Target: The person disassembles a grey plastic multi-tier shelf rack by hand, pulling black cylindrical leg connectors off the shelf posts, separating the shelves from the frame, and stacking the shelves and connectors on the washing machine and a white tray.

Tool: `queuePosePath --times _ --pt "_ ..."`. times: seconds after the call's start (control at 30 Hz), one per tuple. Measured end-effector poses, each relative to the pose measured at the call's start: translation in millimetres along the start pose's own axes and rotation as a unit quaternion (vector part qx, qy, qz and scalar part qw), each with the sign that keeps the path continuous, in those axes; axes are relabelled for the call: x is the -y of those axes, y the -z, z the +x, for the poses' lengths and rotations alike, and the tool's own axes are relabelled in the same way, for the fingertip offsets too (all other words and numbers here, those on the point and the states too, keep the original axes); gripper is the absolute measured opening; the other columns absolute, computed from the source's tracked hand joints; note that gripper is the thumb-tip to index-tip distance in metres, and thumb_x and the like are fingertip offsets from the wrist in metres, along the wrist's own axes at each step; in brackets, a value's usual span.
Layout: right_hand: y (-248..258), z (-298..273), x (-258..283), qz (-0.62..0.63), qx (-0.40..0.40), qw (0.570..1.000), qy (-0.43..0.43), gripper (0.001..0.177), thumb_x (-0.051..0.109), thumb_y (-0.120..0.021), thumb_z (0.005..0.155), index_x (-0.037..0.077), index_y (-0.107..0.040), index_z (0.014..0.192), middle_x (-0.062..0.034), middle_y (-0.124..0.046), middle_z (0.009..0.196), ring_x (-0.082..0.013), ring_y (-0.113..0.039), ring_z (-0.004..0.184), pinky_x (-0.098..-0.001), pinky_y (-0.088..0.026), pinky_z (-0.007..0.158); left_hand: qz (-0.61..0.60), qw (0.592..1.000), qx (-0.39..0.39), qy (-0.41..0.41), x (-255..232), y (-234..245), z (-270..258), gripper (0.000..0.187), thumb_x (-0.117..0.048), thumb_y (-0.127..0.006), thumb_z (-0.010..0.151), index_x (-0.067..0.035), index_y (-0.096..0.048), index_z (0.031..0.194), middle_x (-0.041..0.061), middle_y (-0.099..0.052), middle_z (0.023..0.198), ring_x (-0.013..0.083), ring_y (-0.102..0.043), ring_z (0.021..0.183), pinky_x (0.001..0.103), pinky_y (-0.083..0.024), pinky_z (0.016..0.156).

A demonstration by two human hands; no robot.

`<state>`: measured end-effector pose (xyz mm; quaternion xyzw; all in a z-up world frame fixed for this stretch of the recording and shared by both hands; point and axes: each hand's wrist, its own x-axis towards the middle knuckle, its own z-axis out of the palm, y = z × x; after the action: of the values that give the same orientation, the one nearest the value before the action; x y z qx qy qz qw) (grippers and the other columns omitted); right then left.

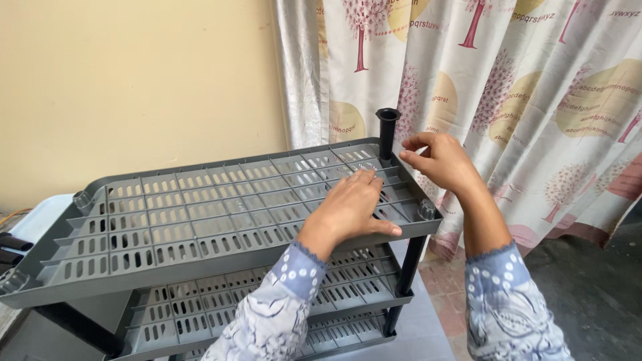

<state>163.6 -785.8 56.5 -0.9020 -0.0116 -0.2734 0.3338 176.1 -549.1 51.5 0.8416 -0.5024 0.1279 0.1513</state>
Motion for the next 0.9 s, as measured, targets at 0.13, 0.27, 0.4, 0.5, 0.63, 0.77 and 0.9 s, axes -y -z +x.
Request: queuePosePath --times 0.13,0.27,0.4,0.5,0.63,0.77,0.9 --pt "-16.6 30.0 -28.5 0.065 0.041 0.997 -0.027 0.047 0.022 -0.077 0.085 -0.004 -0.068 0.123 -0.0130 -0.076 0.104 -0.0189 -0.071 0.071 -0.0341 -0.056 0.061 -0.041 0.994 0.064 0.077 14.0 -23.1 31.7 0.072 -0.063 -0.059 0.097 0.006 -0.067 0.118 0.026 -0.061 0.134 0.0410 -0.058 0.129 0.050 -0.047 0.107" --pt "-30.9 47.8 -40.5 0.090 0.021 0.996 0.000 0.062 0.024 -0.080 0.081 -0.004 -0.060 0.132 -0.0132 -0.070 0.113 -0.0160 -0.069 0.068 -0.0328 -0.056 0.054 0.006 0.996 0.055 0.075 22.4 -47.2 51.3 0.067 -0.059 -0.061 0.091 0.002 -0.069 0.118 0.022 -0.063 0.134 0.0386 -0.055 0.132 0.054 -0.046 0.106" --pt "-39.6 57.3 -44.0 0.120 0.009 0.993 0.008 0.062 0.031 -0.083 0.081 -0.003 -0.062 0.128 -0.0107 -0.072 0.109 -0.0142 -0.067 0.067 -0.0317 -0.054 0.054 0.066 0.984 0.127 0.104 16.3 -56.9 67.6 0.074 -0.062 -0.067 0.084 -0.002 -0.063 0.128 0.022 -0.054 0.142 0.0393 -0.044 0.140 0.066 -0.038 0.107" --pt "-49.1 60.7 -43.0 0.120 0.007 0.992 0.035 0.054 0.034 -0.083 0.083 -0.002 -0.068 0.120 -0.0087 -0.075 0.099 -0.0120 -0.064 0.066 -0.0292 -0.052 0.057 0.054 0.976 0.168 0.129 7.6 -58.9 70.9 0.078 -0.063 -0.068 0.085 -0.007 -0.057 0.139 0.026 -0.038 0.154 0.0457 -0.032 0.146 0.073 -0.034 0.106" --pt "-57.3 61.6 -44.0 0.133 -0.010 0.988 0.074 0.047 0.031 -0.082 0.087 -0.001 -0.069 0.119 -0.0041 -0.070 0.086 -0.0084 -0.054 0.066 -0.0257 -0.047 0.059 0.039 0.974 0.179 0.136 4.8 -59.8 71.4 0.084 -0.064 -0.069 0.083 -0.010 -0.052 0.146 0.028 -0.027 0.161 0.0509 -0.026 0.148 0.074 -0.033 0.107" --pt "-61.3 63.3 -45.3 0.191 -0.027 0.978 0.079 0.049 0.024 -0.081 0.087 0.003 -0.065 0.128 0.0014 -0.064 0.081 -0.0064 -0.044 0.065 -0.0243 -0.040 0.057 0.045 0.973 0.180 0.137 4.7 -60.6 71.6 0.082 -0.063 -0.069 0.083 -0.011 -0.054 0.144 0.028 -0.028 0.161 0.0505 -0.029 0.147 0.074 -0.036 0.105" --pt "-66.2 61.5 -51.8 0.228 -0.030 0.968 0.103 0.049 0.019 -0.081 0.089 0.003 -0.064 0.132 0.0028 -0.063 0.086 -0.0054 -0.042 0.069 -0.0235 -0.038 0.060 0.059 0.971 0.191 0.131 4.2 -59.3 74.8 0.081 -0.065 -0.070 0.083 -0.010 -0.058 0.141 0.030 -0.029 0.161 0.0514 -0.032 0.146 0.073 -0.041 0.103"
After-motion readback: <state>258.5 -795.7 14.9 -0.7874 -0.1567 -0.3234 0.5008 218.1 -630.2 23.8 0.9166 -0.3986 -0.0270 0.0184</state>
